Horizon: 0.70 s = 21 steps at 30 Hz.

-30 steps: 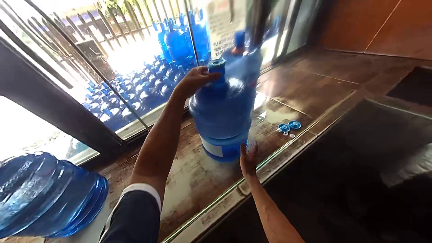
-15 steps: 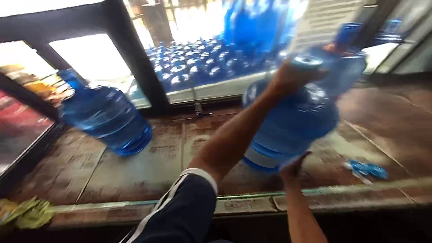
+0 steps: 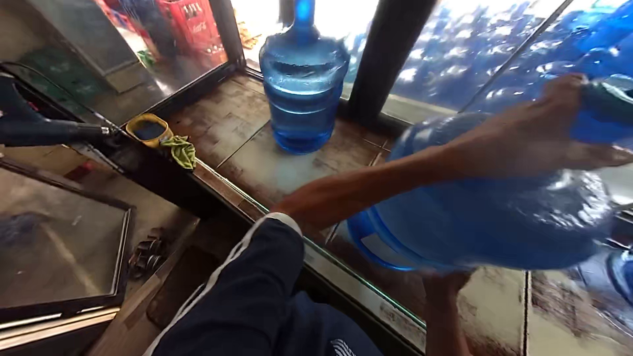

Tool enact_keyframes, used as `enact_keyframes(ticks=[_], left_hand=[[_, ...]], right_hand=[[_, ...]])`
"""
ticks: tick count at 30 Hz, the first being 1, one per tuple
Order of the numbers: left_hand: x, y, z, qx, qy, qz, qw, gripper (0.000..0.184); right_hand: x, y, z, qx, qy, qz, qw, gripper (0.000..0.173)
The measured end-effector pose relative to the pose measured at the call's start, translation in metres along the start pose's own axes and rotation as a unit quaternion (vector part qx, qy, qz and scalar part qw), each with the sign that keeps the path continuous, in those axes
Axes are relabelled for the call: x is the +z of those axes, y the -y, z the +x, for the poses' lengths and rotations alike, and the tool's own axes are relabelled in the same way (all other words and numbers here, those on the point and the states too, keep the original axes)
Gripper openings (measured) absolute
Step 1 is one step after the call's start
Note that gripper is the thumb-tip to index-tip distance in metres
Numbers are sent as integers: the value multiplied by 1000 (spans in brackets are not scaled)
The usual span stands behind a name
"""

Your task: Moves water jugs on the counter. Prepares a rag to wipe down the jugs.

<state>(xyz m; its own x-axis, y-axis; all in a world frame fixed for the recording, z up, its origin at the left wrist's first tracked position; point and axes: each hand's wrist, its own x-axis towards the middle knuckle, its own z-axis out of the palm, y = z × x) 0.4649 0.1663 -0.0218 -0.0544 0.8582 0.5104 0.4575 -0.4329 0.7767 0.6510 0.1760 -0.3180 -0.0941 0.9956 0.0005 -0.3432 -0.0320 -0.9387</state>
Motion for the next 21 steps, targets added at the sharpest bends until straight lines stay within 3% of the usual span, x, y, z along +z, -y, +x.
enact_keyframes(ticks=[3, 7, 10, 13, 18, 21], left_hand=[[-59, 13, -23, -3, -37, 22, 999, 73], [-138, 34, -54, -42, -82, 83, 992, 70], [-187, 40, -79, -66, -125, 76, 987, 62], [-228, 43, -102, -87, -165, 74, 980, 61], [-295, 51, -139, -81, -131, 77, 985, 50], [-325, 54, -158, -98, -162, 77, 979, 51]], right_hand=[[45, -18, -8, 11, 99, -59, 993, 61], [77, -49, -1, -118, 354, -228, 899, 124], [126, -64, 8, -169, 434, -222, 856, 144], [181, -78, -2, -204, 453, -241, 834, 149], [247, -103, -86, -205, 389, -243, 865, 165], [282, -115, -88, -180, 387, -249, 869, 167]])
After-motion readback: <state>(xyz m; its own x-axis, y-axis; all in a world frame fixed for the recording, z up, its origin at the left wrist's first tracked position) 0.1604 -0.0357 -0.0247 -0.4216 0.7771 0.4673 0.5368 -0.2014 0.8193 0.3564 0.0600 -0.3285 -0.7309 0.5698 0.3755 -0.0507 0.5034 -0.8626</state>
